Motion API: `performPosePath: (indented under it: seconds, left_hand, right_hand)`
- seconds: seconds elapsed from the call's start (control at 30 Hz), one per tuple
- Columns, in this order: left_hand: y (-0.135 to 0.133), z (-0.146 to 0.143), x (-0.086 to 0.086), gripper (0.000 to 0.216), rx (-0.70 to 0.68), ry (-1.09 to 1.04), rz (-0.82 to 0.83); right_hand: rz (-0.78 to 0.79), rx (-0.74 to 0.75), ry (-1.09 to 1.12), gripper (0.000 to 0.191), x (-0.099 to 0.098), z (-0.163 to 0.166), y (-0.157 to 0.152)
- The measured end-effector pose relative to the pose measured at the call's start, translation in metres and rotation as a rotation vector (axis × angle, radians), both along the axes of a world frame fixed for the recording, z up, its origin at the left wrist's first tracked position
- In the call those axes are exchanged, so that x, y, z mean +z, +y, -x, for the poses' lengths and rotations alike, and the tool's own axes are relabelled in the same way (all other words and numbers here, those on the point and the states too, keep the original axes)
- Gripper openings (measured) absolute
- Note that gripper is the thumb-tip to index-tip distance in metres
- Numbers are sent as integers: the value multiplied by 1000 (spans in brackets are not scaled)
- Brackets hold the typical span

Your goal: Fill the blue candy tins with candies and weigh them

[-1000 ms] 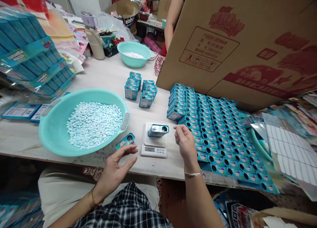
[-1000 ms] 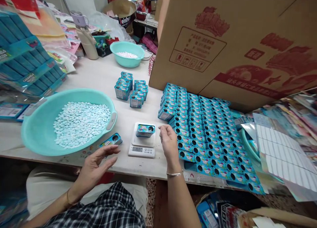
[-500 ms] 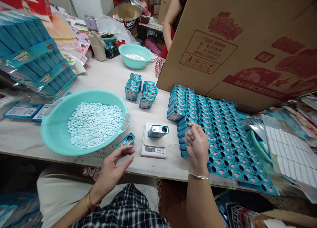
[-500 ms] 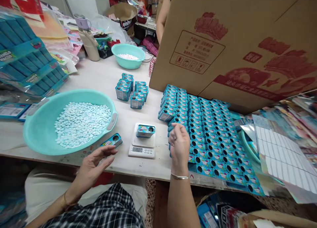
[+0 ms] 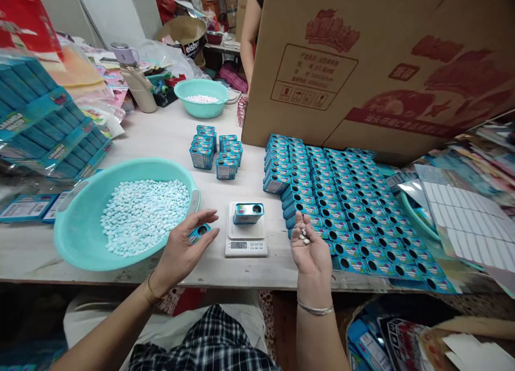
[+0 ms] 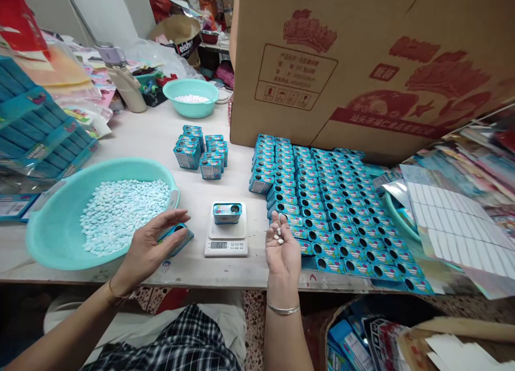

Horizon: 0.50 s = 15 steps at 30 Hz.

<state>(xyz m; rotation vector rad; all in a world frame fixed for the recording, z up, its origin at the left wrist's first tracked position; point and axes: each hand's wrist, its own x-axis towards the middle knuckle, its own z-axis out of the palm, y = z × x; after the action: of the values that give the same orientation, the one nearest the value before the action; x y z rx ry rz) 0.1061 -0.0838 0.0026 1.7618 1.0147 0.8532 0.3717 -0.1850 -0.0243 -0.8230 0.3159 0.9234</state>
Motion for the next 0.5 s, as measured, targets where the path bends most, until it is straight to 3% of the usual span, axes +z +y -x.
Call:
performPosePath:
  seconds: [0.2, 0.5]
  left_hand:
    - [5, -15, -4, 40, -106, 104, -97]
    - [-4, -15, -16, 38, -94, 108, -23]
  right_hand:
    - [-102, 149, -19, 18, -4, 9, 11]
    - [-140, 678, -560, 35, 17, 25, 62]
